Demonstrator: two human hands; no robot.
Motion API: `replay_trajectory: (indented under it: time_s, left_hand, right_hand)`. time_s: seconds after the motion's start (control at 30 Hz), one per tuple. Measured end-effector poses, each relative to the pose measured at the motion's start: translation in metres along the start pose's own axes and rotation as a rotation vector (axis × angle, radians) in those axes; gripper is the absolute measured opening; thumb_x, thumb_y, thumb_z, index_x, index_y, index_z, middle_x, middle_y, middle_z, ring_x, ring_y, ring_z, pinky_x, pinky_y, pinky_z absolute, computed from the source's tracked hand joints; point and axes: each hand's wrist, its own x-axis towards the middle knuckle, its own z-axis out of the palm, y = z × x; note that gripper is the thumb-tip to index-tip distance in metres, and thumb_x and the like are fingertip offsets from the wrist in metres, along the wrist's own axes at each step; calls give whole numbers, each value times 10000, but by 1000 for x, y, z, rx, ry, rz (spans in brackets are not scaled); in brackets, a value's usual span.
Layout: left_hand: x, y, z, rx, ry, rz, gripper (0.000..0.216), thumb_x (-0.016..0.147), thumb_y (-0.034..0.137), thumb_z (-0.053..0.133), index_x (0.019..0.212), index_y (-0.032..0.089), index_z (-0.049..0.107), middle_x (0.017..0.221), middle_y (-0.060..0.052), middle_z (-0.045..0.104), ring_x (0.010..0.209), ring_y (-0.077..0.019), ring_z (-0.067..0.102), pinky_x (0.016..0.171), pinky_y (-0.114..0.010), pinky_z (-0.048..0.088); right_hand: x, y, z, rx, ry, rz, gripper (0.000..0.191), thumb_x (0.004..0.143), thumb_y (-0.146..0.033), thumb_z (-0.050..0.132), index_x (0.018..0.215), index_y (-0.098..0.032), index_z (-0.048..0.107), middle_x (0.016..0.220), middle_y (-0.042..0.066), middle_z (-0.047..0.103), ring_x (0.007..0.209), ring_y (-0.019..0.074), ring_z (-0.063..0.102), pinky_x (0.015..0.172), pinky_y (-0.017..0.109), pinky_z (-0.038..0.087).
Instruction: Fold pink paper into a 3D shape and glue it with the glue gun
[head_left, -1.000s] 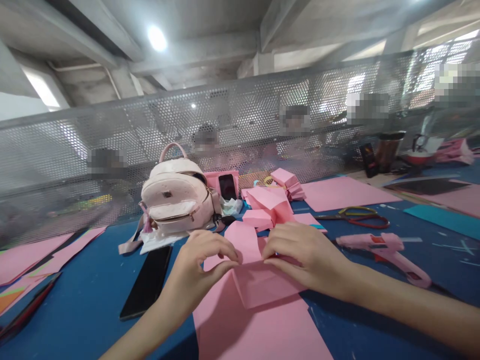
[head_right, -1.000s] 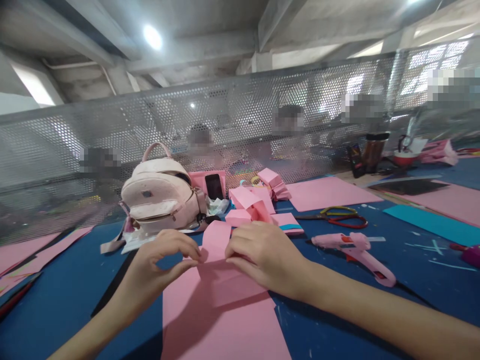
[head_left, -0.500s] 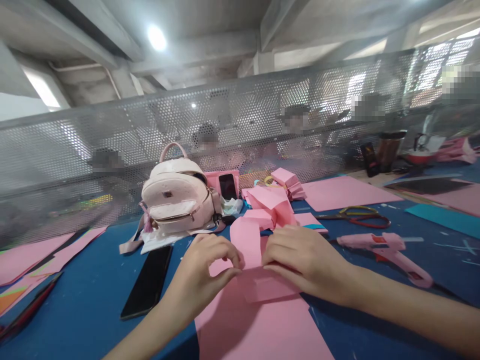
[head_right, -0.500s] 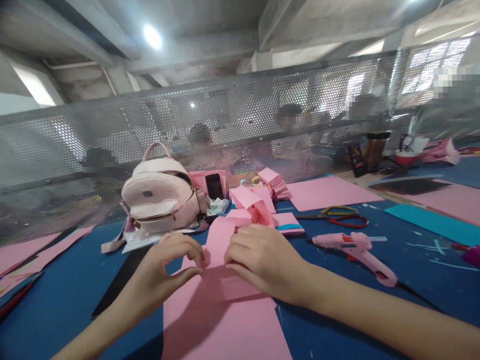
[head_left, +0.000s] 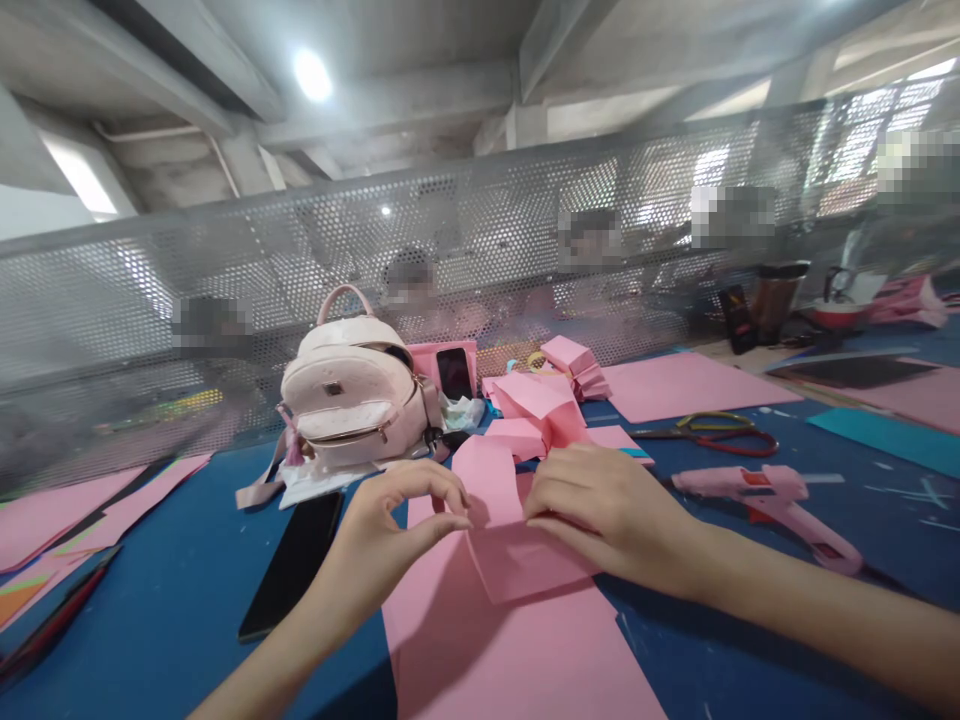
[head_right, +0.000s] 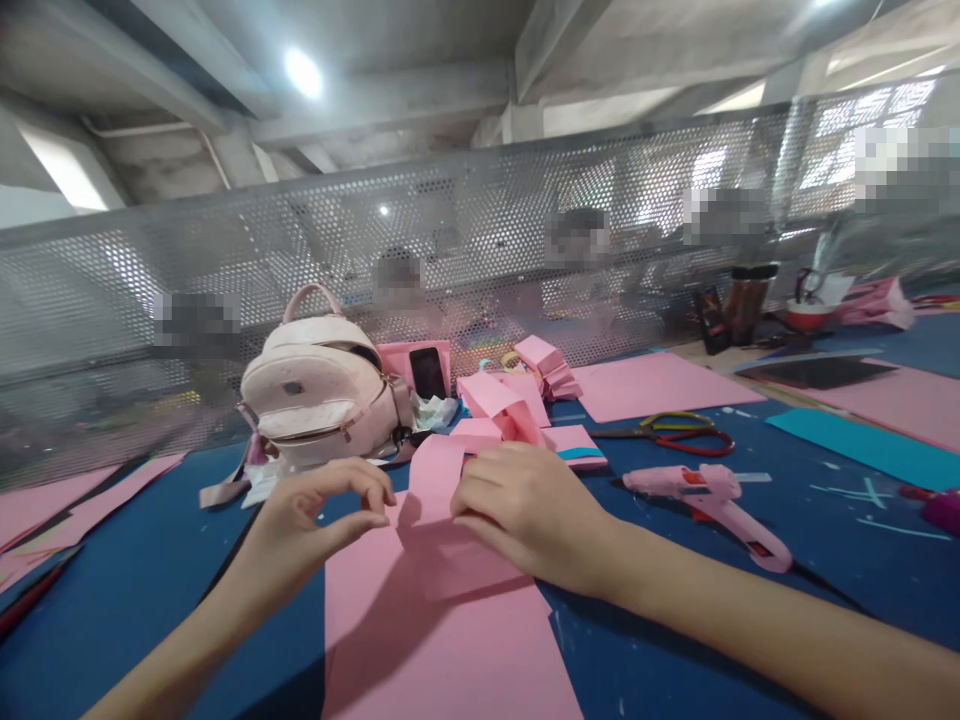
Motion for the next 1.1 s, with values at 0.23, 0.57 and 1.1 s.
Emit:
replay_trajectory:
  time_s: [0.23,0.57,1.1]
  left_hand:
    - [-9,6,15,230,-6,238,144,889,105,719,863,244,695,903,58,755,834,-134,667,833,-312,393]
    - [-17,9,29,290,-2,270,183,861,97,740,836,229,616,866,68,714,807,-138,623,802,-322,363]
    - [-15,7,28,136,-78,140,219,812,61,780,772,215,630,825,68,684,830,-131,621,827,-300,364]
  right_hand:
    - [-1,-10,6,154,-10,80,170,996,-208,543,881,-178,664,793,24,662,747,158,576,687,283,359]
    - [-1,-24,5,162,11,54,190,1017,-222,522,899,-185,667,811,32,673,727,152,563,659,283,352]
    - [-6,-18,9,-112,35,-151,324,1066,-165,388,909,-172,671,788,27,662,735,181,487,654,330,297]
